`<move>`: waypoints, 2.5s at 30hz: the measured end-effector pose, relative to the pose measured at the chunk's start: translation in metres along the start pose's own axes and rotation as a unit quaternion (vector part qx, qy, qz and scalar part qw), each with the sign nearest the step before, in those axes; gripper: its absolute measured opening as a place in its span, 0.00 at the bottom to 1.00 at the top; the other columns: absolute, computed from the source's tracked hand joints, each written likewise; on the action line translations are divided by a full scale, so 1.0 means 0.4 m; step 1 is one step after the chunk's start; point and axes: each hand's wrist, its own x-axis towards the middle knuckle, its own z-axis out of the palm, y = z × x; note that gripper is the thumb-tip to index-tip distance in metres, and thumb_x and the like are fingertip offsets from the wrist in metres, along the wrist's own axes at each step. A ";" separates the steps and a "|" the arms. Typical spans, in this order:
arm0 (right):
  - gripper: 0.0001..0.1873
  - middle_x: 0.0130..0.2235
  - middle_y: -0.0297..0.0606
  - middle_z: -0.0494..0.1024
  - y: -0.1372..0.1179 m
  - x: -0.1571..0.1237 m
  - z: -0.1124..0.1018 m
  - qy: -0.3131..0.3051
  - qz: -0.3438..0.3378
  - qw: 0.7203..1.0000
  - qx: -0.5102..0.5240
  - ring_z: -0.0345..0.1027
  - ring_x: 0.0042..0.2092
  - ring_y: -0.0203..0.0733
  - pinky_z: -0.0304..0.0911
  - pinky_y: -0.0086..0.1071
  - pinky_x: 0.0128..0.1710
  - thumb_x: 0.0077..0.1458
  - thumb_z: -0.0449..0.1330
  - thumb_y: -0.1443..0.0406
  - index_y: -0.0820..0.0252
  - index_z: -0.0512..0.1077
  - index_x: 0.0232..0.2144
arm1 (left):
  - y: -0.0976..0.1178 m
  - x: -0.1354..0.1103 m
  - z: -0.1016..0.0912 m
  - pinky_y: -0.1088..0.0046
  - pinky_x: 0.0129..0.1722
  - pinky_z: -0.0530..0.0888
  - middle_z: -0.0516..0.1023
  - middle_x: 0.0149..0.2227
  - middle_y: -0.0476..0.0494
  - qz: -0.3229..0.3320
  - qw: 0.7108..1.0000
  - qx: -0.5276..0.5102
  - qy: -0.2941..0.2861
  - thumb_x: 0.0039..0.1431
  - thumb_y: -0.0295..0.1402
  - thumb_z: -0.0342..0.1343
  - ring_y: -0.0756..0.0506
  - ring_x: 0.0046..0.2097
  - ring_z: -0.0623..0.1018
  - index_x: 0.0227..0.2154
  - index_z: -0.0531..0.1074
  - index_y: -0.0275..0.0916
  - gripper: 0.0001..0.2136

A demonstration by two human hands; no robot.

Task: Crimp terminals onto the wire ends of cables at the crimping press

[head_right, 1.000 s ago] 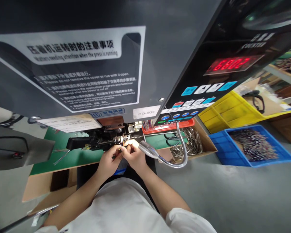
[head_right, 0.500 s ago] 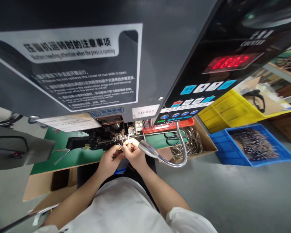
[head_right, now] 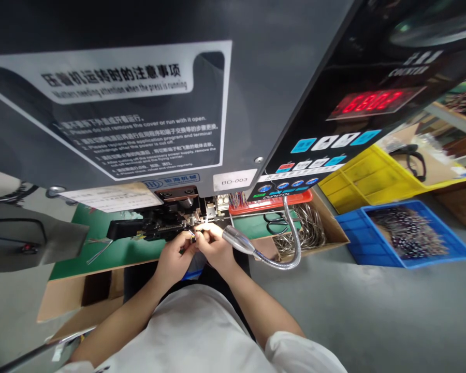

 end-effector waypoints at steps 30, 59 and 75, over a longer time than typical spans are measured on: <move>0.08 0.20 0.28 0.64 -0.006 -0.004 -0.010 0.002 -0.024 0.999 -0.033 0.58 0.22 0.34 0.59 0.28 0.22 0.55 0.60 0.64 0.60 0.77 0.35 | -0.002 -0.002 0.001 0.78 0.29 0.64 0.69 0.23 0.53 0.032 0.999 0.034 0.000 0.66 0.36 0.53 0.51 0.25 0.70 0.39 0.74 0.39 0.08; 0.09 0.25 0.34 0.75 -0.011 -0.004 -0.015 -0.011 -0.084 0.994 -0.066 0.65 0.23 0.35 0.64 0.29 0.25 0.56 0.59 0.67 0.60 0.79 0.37 | -0.007 -0.006 0.004 0.75 0.36 0.72 0.83 0.37 0.46 0.055 0.995 0.080 0.012 0.64 0.30 0.55 0.46 0.36 0.81 0.44 0.74 0.41 0.07; 0.10 0.19 0.27 0.61 -0.020 0.007 -0.005 -0.012 -0.016 0.999 -0.034 0.56 0.20 0.33 0.56 0.28 0.21 0.56 0.59 0.62 0.59 0.70 0.25 | -0.001 0.001 0.005 0.75 0.35 0.72 0.83 0.36 0.47 0.034 0.995 0.090 0.021 0.63 0.28 0.55 0.47 0.35 0.81 0.43 0.75 0.42 0.07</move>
